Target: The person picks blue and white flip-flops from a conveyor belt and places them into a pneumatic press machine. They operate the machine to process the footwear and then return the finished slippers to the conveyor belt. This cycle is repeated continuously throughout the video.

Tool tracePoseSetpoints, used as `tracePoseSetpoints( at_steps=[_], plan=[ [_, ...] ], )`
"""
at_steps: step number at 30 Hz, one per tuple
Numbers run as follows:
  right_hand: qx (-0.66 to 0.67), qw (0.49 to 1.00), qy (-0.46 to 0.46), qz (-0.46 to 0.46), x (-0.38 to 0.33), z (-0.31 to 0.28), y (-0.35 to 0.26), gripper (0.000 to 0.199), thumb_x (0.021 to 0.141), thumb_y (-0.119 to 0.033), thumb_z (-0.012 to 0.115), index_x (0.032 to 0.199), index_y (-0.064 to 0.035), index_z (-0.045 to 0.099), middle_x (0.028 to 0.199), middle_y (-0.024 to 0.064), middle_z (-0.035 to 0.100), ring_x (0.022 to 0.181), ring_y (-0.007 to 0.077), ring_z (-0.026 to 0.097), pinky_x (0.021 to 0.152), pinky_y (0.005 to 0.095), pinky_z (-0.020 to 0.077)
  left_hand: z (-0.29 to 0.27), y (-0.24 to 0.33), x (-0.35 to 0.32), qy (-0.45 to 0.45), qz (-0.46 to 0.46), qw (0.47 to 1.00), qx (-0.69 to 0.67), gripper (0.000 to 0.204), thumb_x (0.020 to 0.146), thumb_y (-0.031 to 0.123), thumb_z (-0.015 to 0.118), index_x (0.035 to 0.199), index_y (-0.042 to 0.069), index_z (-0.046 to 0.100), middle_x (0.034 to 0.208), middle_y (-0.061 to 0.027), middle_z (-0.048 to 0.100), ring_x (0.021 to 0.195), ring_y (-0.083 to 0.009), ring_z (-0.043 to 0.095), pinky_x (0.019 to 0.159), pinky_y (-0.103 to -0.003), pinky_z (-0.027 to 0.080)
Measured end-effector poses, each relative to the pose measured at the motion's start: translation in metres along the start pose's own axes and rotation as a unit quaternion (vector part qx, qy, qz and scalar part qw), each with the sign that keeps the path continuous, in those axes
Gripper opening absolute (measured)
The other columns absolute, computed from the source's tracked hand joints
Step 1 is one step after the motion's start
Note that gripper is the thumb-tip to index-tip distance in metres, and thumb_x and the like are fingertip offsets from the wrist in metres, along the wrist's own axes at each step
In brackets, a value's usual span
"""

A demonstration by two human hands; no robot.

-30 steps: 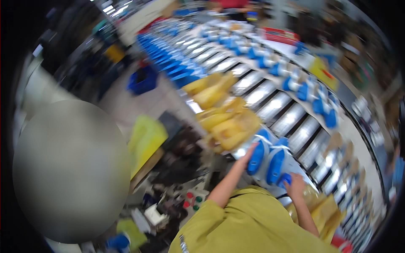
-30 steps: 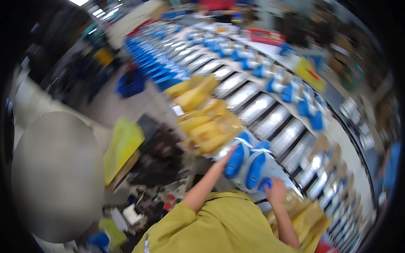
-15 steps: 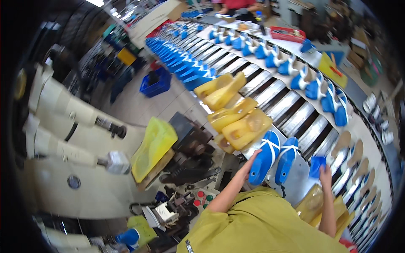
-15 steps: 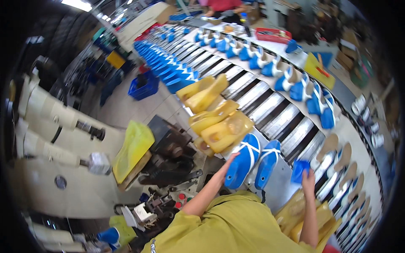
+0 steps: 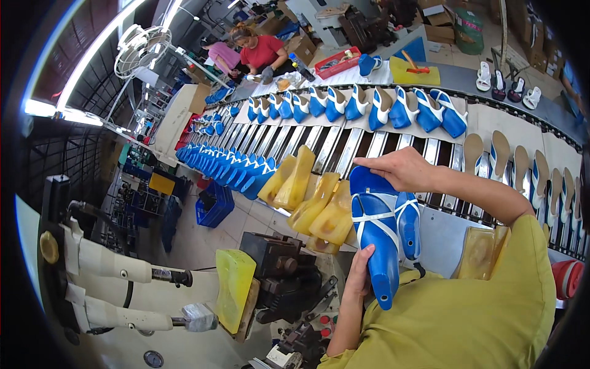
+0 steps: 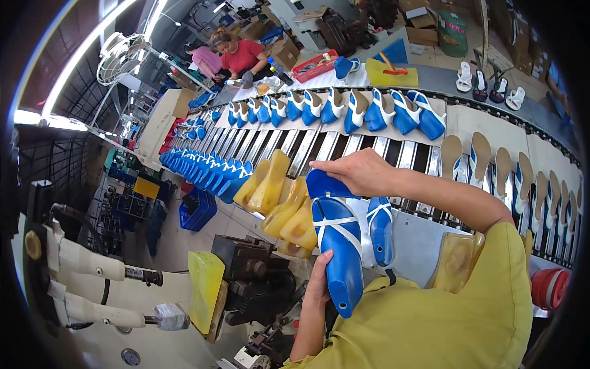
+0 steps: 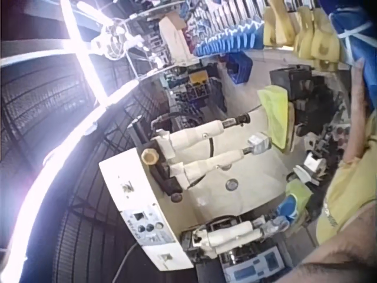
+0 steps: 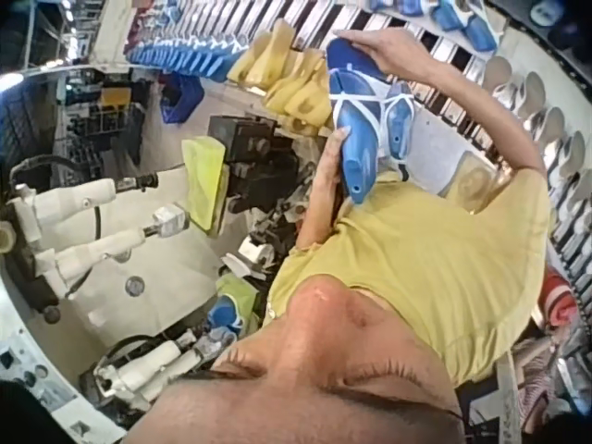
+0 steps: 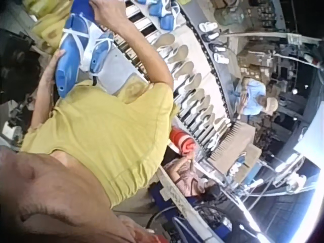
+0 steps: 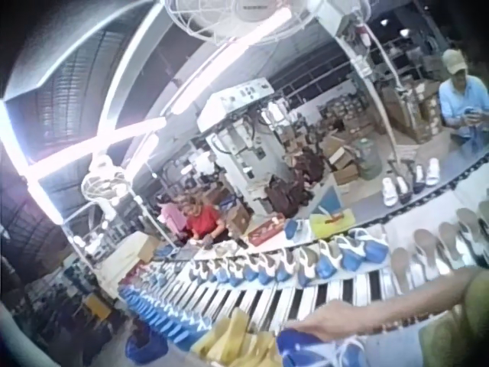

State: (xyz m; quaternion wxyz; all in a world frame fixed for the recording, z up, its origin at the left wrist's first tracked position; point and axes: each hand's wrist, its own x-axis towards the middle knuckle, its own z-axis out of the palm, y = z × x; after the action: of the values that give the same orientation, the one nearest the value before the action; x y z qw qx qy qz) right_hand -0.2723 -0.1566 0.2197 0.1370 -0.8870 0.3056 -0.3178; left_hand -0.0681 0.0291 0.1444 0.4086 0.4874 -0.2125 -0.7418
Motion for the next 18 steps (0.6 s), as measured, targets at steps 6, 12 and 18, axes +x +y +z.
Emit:
tracePoseSetpoints(
  at_steps=[6, 12, 18],
  plan=[
    [0.073, 0.992, -0.093, -0.037, -0.021, 0.012, -0.026, 0.046, 0.094, -0.018, 0.058, 0.14, -0.0209, 0.054, 0.074, 0.0189, 0.066, 0.064, 0.0361, 0.066, 0.059, 0.0444, 0.0532, -0.013, -0.005, -0.028, -0.035, 0.067, 0.989, 0.127, 0.064, 0.087, 0.044, 0.065, 0.125, -0.005, 0.052, 0.106, -0.0149, 0.065, 0.09, -0.0195, 0.066, 0.076, -0.032, 0.055],
    [0.058, 0.99, -0.124, 0.013, -0.038, 0.017, -0.076, 0.046, 0.098, -0.02, 0.054, 0.143, -0.0236, 0.05, 0.075, 0.019, 0.066, 0.064, 0.0366, 0.065, 0.061, 0.0451, 0.0525, -0.024, -0.016, -0.062, -0.059, 0.065, 0.989, 0.119, 0.057, 0.09, 0.042, 0.066, 0.123, -0.002, 0.056, 0.103, -0.0102, 0.065, 0.088, -0.016, 0.064, 0.08, -0.029, 0.052],
    [-0.111, 0.993, 0.004, -0.04, 0.007, 0.031, -0.143, 0.062, 0.094, -0.034, 0.061, 0.15, -0.0189, 0.04, 0.109, 0.0104, 0.058, 0.097, 0.029, 0.057, 0.083, 0.0408, 0.0473, -0.032, -0.025, -0.081, -0.022, 0.108, 0.994, -0.017, 0.074, 0.086, 0.054, 0.06, 0.13, -0.004, 0.047, 0.109, -0.0172, 0.063, 0.093, -0.0249, 0.066, 0.081, -0.037, 0.056]
  ],
)
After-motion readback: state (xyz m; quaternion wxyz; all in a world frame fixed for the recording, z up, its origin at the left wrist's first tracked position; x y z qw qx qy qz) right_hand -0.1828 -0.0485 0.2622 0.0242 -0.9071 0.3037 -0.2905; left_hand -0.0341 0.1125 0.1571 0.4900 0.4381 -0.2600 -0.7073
